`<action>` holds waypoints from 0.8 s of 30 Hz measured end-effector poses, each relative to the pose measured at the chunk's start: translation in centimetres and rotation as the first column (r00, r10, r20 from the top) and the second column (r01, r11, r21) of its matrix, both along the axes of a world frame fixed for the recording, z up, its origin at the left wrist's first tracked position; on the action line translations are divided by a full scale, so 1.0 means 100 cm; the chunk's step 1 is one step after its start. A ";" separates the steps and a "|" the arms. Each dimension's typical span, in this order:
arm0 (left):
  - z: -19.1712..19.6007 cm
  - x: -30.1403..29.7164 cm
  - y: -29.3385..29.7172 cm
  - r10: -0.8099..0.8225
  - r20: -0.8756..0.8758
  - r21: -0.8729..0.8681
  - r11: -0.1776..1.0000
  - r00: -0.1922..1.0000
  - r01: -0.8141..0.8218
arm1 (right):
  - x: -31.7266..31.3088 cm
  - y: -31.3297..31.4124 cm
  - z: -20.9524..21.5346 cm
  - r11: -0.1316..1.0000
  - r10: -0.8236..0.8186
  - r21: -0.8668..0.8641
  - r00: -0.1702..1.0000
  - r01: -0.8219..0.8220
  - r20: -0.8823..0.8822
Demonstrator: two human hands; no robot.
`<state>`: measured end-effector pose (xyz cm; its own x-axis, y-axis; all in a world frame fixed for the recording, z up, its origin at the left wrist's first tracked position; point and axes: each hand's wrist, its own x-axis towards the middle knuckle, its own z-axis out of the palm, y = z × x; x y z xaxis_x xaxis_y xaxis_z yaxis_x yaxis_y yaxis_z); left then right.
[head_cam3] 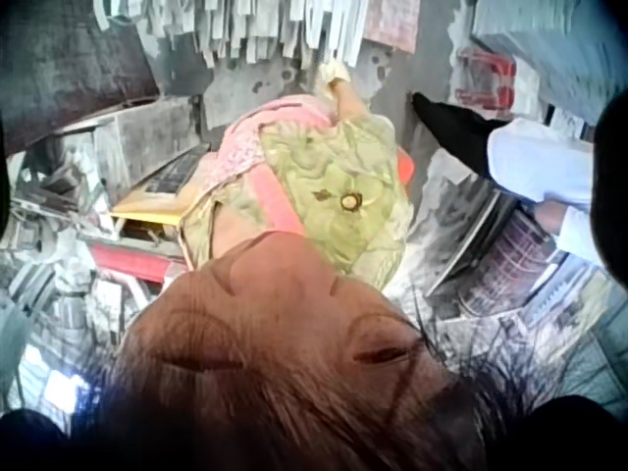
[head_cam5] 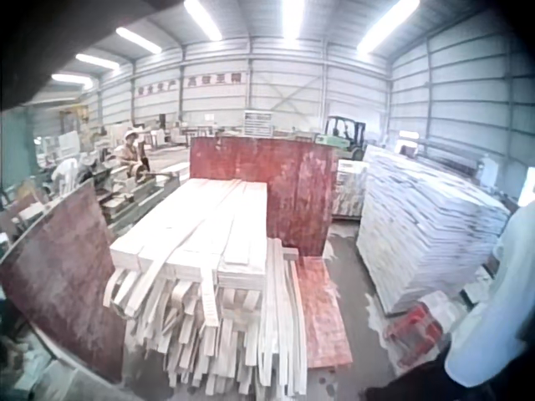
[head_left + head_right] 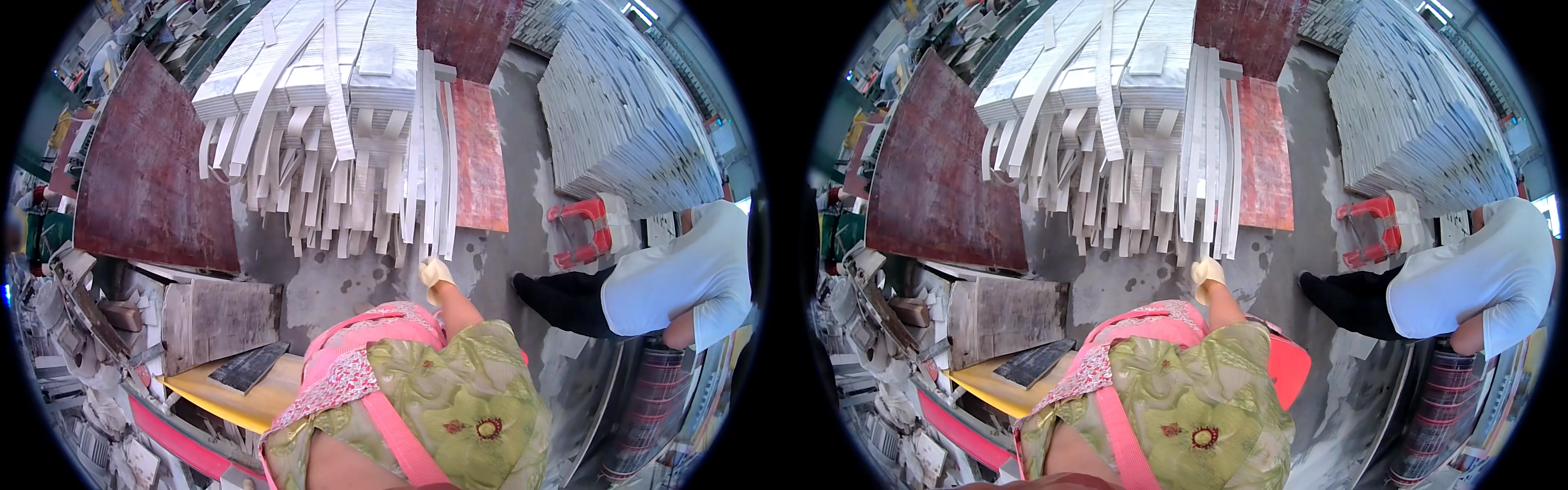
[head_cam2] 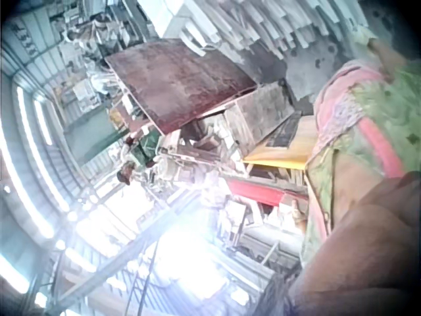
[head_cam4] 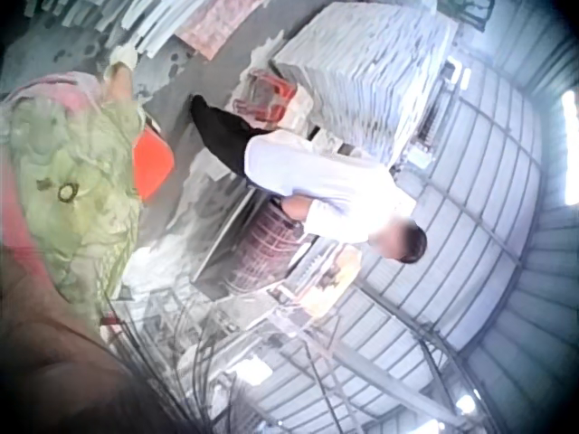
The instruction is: The person repeatedly picks up rectangular white plasterboard pieces from a conveyor belt and stacks them on a nearby table. The person wears gloves and an apron while handling the boards one by one in a factory setting.
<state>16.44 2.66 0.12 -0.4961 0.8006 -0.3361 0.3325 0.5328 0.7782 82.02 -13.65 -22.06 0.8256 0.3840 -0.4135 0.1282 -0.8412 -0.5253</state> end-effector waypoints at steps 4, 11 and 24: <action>0.006 -0.008 -0.011 -0.002 0.009 0.016 1.000 1.000 0.002 | -0.031 -0.031 0.003 0.998 -0.048 -0.043 0.999 0.049 0.024; 0.018 -0.040 -0.042 -0.032 0.021 0.037 0.999 0.999 0.031 | -0.045 -0.026 0.000 0.980 0.171 -0.102 0.985 -0.173 -0.023; 0.026 -0.054 -0.059 -0.069 0.012 0.058 0.996 0.998 0.068 | -0.076 -0.003 0.024 0.974 0.225 0.002 0.974 -0.225 0.026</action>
<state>11.00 -3.25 2.74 -0.4346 0.8509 -0.2951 0.3555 0.4632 0.8118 74.43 -13.90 -19.67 0.7278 0.5632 -0.3912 0.3272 -0.7866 -0.5237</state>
